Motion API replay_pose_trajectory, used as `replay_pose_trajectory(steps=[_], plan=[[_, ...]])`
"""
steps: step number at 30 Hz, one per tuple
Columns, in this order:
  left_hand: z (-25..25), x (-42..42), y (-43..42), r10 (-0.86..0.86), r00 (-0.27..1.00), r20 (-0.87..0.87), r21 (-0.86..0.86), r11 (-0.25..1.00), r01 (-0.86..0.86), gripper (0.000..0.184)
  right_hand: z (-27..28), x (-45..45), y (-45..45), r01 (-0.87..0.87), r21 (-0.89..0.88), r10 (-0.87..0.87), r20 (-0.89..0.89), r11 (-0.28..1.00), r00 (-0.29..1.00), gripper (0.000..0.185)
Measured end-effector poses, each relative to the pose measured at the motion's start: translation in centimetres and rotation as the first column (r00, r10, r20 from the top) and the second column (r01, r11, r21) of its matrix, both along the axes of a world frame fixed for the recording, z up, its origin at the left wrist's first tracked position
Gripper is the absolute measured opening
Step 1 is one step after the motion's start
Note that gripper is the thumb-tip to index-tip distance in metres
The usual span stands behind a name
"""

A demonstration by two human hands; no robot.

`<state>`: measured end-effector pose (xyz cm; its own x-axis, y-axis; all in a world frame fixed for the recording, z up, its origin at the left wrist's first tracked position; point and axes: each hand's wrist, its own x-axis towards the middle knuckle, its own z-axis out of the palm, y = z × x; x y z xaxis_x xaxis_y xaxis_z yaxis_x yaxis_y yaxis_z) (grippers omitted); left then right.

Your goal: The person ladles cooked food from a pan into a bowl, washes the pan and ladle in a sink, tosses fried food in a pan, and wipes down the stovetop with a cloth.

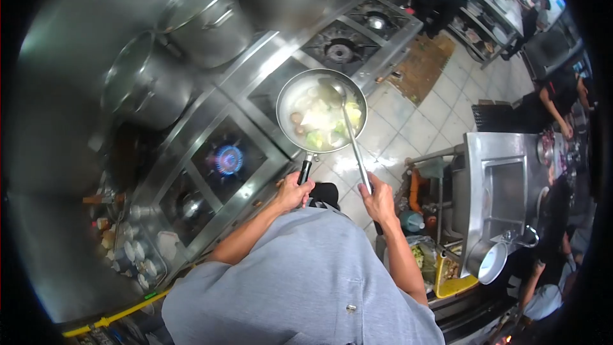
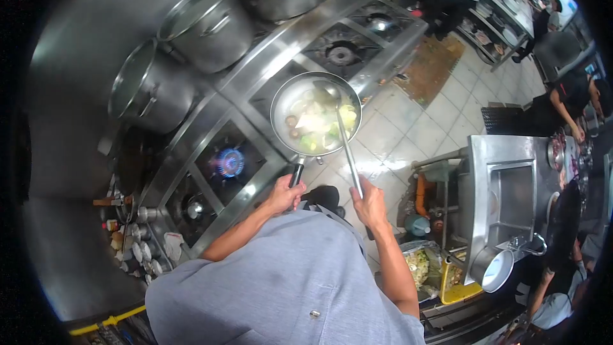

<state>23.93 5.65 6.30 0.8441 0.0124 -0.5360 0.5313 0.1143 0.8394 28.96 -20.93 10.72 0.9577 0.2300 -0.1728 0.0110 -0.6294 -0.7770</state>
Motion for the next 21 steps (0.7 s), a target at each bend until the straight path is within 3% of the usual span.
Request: replay_pose_trajectory(steps=[8,12,17,20,21], plan=[[-1.9,16.1,-8.6,-0.216,0.976,-0.013,-0.009,0.976,0.216,0.013,0.6,10.0,-11.1,0.225,0.097,-0.180,-0.340,0.970,0.923,0.045],[-0.3,26.2,-12.6,-0.329,0.944,-0.029,0.002,0.944,0.329,0.013,-0.8,16.1,-15.6,0.399,0.220,-0.379,-0.128,0.890,0.917,0.048],[0.0,38.8,-18.2,-0.473,0.881,-0.019,0.045,0.880,0.473,0.013,4.0,25.6,-19.8,0.474,0.073,-0.461,-0.147,0.877,0.875,0.046],[0.3,45.7,-22.7,-0.538,0.843,0.001,0.053,0.842,0.537,0.013,2.3,29.7,-22.6,0.496,0.141,-0.485,-0.104,0.857,0.868,0.046],[0.6,47.9,-24.3,-0.560,0.829,-0.002,0.054,0.827,0.559,0.012,4.1,31.5,-23.4,0.462,0.018,-0.451,-0.184,0.887,0.873,0.044]])
